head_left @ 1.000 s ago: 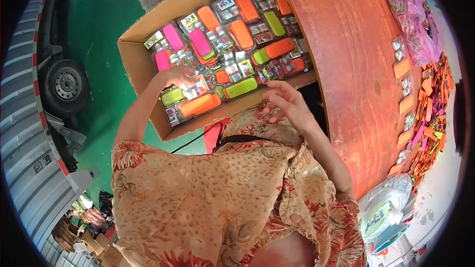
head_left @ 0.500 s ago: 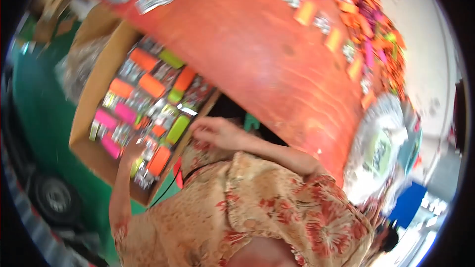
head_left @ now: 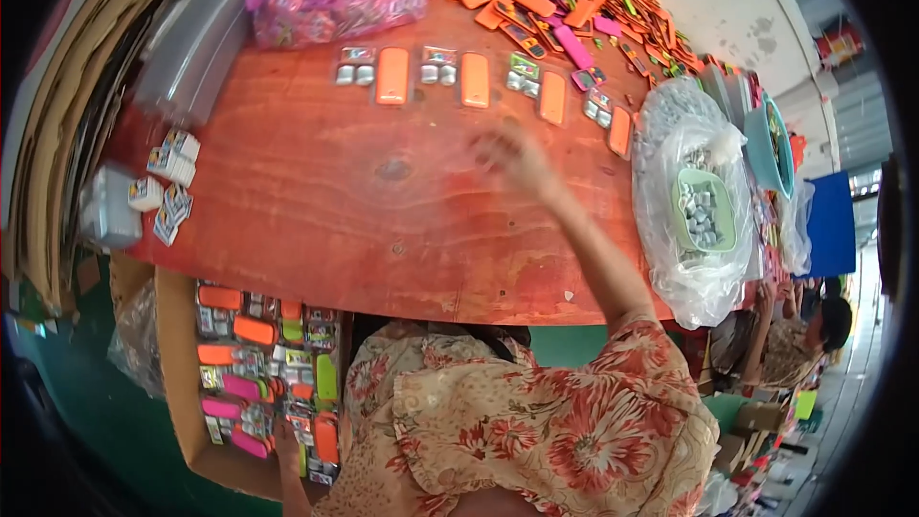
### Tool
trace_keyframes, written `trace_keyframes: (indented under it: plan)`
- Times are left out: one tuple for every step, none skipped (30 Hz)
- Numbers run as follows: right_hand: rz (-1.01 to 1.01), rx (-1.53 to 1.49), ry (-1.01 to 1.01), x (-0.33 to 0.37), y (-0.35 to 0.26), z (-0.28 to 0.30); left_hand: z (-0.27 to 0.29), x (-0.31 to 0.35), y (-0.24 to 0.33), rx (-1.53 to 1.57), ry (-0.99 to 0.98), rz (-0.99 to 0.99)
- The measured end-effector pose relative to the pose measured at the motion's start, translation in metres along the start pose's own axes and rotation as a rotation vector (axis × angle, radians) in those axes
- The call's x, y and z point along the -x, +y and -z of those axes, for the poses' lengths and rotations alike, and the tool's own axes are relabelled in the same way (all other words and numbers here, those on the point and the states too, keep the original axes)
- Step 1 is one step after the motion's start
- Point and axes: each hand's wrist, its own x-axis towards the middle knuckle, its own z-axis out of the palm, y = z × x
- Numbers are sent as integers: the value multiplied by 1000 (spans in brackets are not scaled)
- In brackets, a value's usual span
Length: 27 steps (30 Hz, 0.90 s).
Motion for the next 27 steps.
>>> trace_keyframes:
  plan:
    - [33,376,195,-14,-8,28,2,14,21,-84,42,-32]
    - [95,657,412,-27,1,65,4,15,9,-104,107,-33]
    - [170,854,566,-33,5,91,2,15,-1,-118,174,-28]
    - [173,827,647,-37,19,125,0,16,17,-135,169,-40]
    - [170,823,655,-40,22,135,0,21,37,-121,156,36]
    - [264,969,675,-45,20,137,5,27,50,-105,155,117]
    - [359,1115,693,-51,20,138,4,14,-1,13,150,104]
    - [355,1111,668,-55,20,137,-2,17,10,-81,299,-4]
    - [371,1198,649,-62,23,135,-8,31,30,-176,457,-106]
    - [388,1284,629,-70,27,133,2,28,0,-377,440,-169]
    - [314,1325,591,-76,37,141,5,28,14,-387,432,-180]
    - [306,1322,599,-77,39,138,8,35,35,-437,347,-126]
    - [224,1400,543,-77,42,134,10,36,48,-486,262,-71]
    - [169,1451,464,-88,39,121,19,35,-17,-481,445,-34]
    - [175,1421,495,-85,42,121,7,50,21,-486,438,-45]
    - [166,1426,507,-80,43,124,2,50,67,-327,540,-65]
    - [195,1374,492,-81,40,122,-4,63,125,-165,659,-73]
    - [223,1322,478,-81,38,121,13,40,68,131,739,86]
    - [226,1312,481,-81,37,120,20,39,70,128,748,81]
    - [275,1309,502,-77,37,126,18,37,128,-41,719,-178]
    - [333,1295,516,-77,37,128,15,37,179,-212,694,-430]
    - [340,1288,518,-80,36,127,13,33,212,-223,707,-484]
    - [310,1295,547,-83,35,125,9,26,242,-233,714,-541]
    - [279,1299,575,-86,36,124,2,20,275,-191,672,-602]
    - [207,1296,561,-91,36,122,-5,12,307,-150,627,-664]
    - [159,1294,574,-94,37,120,-9,0,334,-165,554,-748]
    - [110,1291,587,-96,37,121,-15,-12,361,-181,478,-831]
